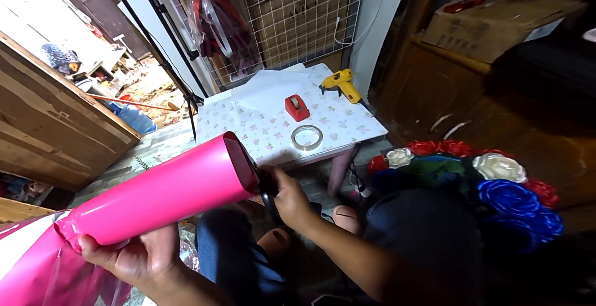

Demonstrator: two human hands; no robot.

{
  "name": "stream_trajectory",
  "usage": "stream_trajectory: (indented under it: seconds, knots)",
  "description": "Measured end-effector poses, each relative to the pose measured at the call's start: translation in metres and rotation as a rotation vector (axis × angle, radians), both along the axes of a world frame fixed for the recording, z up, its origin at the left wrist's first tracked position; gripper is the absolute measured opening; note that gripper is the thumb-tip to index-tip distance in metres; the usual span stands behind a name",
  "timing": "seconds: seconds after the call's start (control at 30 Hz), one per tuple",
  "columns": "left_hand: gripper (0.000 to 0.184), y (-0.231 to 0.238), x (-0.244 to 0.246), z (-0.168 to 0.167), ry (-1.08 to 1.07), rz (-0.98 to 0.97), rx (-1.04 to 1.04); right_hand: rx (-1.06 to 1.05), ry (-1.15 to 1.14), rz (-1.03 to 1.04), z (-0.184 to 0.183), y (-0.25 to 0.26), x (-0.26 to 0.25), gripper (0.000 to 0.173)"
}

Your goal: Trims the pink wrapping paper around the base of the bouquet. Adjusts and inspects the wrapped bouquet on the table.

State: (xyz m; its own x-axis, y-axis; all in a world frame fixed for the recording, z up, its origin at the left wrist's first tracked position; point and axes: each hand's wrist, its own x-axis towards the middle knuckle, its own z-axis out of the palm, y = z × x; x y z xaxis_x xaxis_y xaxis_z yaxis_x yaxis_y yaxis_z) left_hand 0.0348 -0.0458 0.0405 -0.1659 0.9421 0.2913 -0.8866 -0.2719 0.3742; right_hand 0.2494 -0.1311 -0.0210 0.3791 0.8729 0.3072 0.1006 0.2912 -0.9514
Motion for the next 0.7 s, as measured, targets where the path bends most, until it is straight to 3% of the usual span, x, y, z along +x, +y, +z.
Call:
stream_trajectory:
  seconds: [0.27, 0.5, 0.7]
  knots:
    - [0.06, 0.002, -0.004, -0.003, -0.024, -0.01, -0.007, 0.039, 0.038, 0.002, -0.007, -0.004, 0.004, 0.043]
    - [0.063, 0.004, -0.005, -0.004, -0.022, -0.04, -0.033, 0.051, -0.141, 0.114, -0.013, -0.018, 0.011, 0.067]
    - [0.07, 0.006, -0.007, -0.005, 0.031, -0.094, -0.091, 0.005, -0.128, 0.202, -0.022, -0.016, 0.012, 0.069]
